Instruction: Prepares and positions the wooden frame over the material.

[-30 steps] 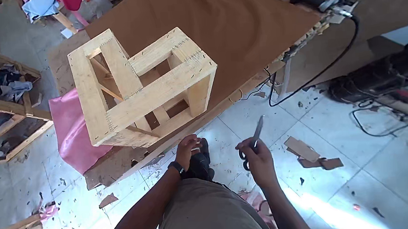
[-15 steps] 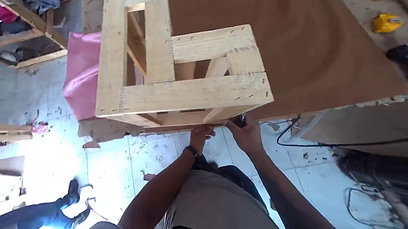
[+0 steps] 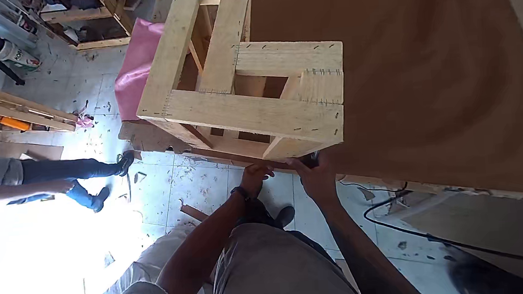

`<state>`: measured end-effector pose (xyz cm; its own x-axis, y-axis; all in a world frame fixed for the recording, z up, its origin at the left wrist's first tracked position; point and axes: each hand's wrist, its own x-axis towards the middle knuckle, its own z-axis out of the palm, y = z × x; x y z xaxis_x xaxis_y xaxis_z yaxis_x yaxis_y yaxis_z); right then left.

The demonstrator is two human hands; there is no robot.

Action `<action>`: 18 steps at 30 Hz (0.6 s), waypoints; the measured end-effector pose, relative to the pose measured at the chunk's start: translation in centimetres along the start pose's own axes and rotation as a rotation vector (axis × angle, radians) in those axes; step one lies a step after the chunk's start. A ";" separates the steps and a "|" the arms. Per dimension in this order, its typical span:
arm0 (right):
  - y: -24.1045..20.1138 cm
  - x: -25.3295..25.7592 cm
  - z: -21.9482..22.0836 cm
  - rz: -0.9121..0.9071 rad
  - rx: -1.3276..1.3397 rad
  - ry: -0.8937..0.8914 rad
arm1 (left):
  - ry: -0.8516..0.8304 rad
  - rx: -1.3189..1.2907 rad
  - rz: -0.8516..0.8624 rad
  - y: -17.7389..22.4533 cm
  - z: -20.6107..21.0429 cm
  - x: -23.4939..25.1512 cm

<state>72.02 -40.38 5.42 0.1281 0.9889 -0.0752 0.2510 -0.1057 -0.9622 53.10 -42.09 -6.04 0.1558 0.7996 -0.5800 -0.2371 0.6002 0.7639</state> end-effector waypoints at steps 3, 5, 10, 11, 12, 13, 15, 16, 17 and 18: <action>-0.2 0.2 -0.3 0.014 -0.009 -0.049 | 0.018 -0.049 0.042 -0.5 -0.8 0.4; -0.1 0.5 -0.7 0.014 -0.020 -0.072 | 0.122 -0.093 0.073 -0.2 -2.1 0.4; 0.3 0.7 -0.9 0.029 -0.005 -0.104 | 0.636 -0.207 0.203 3.2 -10.9 -1.7; 0.2 0.8 -0.6 0.036 -0.018 -0.111 | 0.682 -0.206 0.224 3.5 -13.2 -1.8; 0.1 1.0 -0.3 0.031 -0.036 -0.112 | 0.711 -0.195 0.244 3.8 -15.3 -1.7; 0.0 1.2 0.1 0.024 -0.043 -0.103 | 0.724 -0.178 0.258 4.0 -16.9 -1.5; -0.1 1.6 0.6 0.007 -0.034 -0.093 | 0.722 -0.136 0.278 4.8 -18.6 -1.1; -0.3 1.7 0.7 -0.001 -0.020 -0.089 | 0.715 -0.106 0.293 5.1 -19.1 -1.1; -0.5 1.8 0.9 0.002 0.005 -0.084 | 0.710 -0.078 0.315 5.4 -19.6 -1.2; -0.6 1.7 1.1 0.005 0.021 -0.075 | 0.710 -0.047 0.344 5.4 -20.0 -1.4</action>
<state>71.04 -38.48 5.62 0.0572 0.9935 -0.0984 0.2299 -0.1090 -0.9671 32.39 -40.32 -6.81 -0.5793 0.7275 -0.3676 -0.2040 0.3072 0.9295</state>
